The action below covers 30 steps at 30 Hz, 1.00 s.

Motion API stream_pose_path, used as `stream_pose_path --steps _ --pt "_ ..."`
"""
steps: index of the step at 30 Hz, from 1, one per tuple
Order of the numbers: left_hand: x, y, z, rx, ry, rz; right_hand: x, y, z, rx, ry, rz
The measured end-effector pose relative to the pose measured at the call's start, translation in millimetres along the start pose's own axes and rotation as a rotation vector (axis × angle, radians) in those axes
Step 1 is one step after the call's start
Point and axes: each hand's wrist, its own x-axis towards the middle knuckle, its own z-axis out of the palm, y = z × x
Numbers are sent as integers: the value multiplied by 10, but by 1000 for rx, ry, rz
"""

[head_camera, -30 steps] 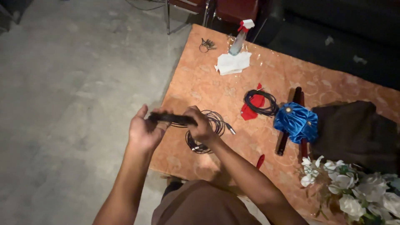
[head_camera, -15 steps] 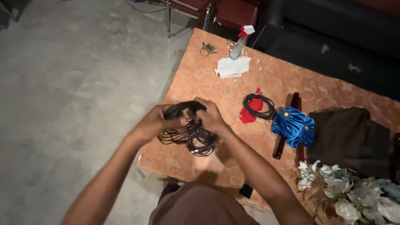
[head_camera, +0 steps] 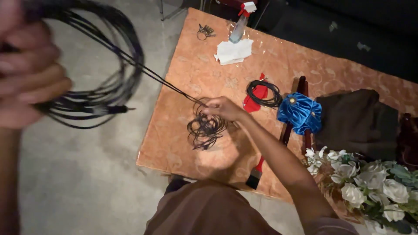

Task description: Organize and coil various black cables on a table.

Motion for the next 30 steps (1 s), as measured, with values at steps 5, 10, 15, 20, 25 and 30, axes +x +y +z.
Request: stream_pose_path --steps 5,10,15,20,25,30 --pt "-312 97 -321 -238 -126 60 -158 -657 -387 -272 354 -439" --pt "-212 -247 238 -40 84 176 -301 -1088 -621 -368 430 -490" --pt "39 -552 674 286 507 94 -477 -1654 -414 -413 650 -456" --pt "221 -778 565 240 530 90 -464 -1725 -407 -215 587 -400" --pt "194 -839 389 103 431 -3 -419 -1033 -715 -185 448 -239" --pt "130 -825 302 -22 327 6 -448 -424 -811 -159 287 -162"
